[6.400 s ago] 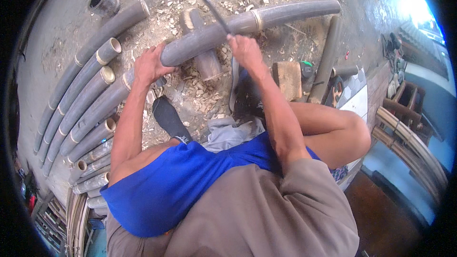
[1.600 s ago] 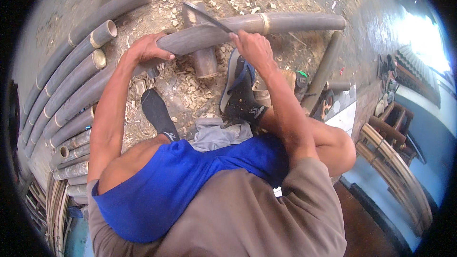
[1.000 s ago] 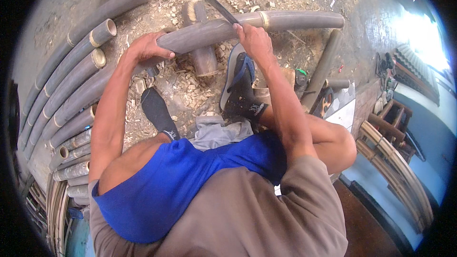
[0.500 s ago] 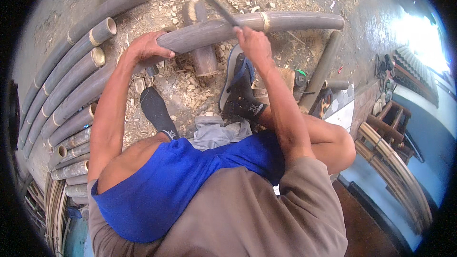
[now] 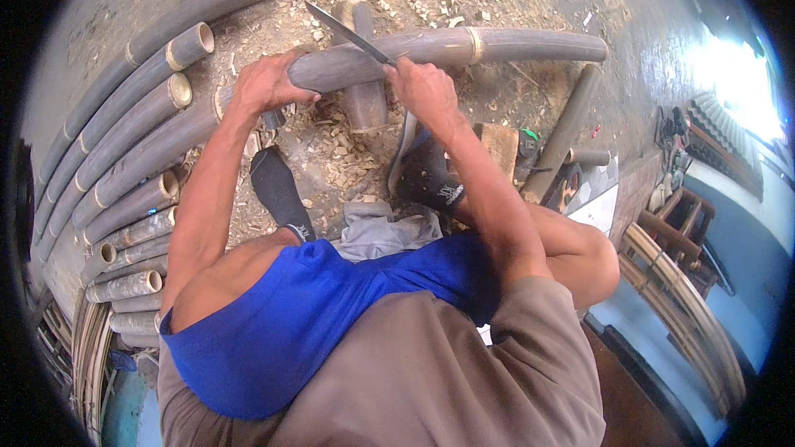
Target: The person sits on the ground and uses a knife and a curved blade to scrape and smooth the surface of bamboo poles. They handle multiple poles, rotating them and working on different sections, then place finished pieces aside.
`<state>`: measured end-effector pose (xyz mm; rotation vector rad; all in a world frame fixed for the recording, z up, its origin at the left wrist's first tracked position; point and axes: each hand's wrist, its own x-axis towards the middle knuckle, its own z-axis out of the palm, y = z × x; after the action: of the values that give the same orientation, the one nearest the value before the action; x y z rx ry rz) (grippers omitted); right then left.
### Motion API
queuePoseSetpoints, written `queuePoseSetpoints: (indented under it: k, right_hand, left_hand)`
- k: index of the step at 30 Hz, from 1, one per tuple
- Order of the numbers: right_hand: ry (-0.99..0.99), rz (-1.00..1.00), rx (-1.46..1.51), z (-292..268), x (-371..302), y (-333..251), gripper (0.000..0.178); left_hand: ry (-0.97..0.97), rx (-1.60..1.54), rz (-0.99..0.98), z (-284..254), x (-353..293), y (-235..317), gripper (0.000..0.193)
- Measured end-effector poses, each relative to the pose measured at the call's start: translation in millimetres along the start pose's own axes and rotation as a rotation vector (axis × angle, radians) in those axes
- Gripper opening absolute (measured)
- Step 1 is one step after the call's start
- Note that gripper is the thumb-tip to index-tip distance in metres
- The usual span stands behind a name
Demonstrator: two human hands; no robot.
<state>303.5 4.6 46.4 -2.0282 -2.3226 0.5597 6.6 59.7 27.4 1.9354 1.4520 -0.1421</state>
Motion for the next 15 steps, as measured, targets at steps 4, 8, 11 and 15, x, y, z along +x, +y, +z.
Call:
queuePoseSetpoints:
  k: [4, 8, 11, 15]
  right_hand:
    - [0.047, -0.023, -0.007, 1, 5, 7, 0.044]
    - [0.123, 0.109, -0.024, 11, 13, 43, 0.046]
    - [0.077, 0.048, -0.054, 3, 15, 47, 0.047]
    - [0.049, -0.108, 0.020, 2, 5, 23, 0.047]
  left_hand:
    - [0.016, -0.031, 0.018, 0, -2, -3, 0.094]
    - [0.001, -0.002, 0.025, 0, 2, 1, 0.093]
    - [0.048, -0.007, 0.042, 5, 3, -8, 0.092]
    - [0.026, -0.023, 0.046, -1, -1, -4, 0.091]
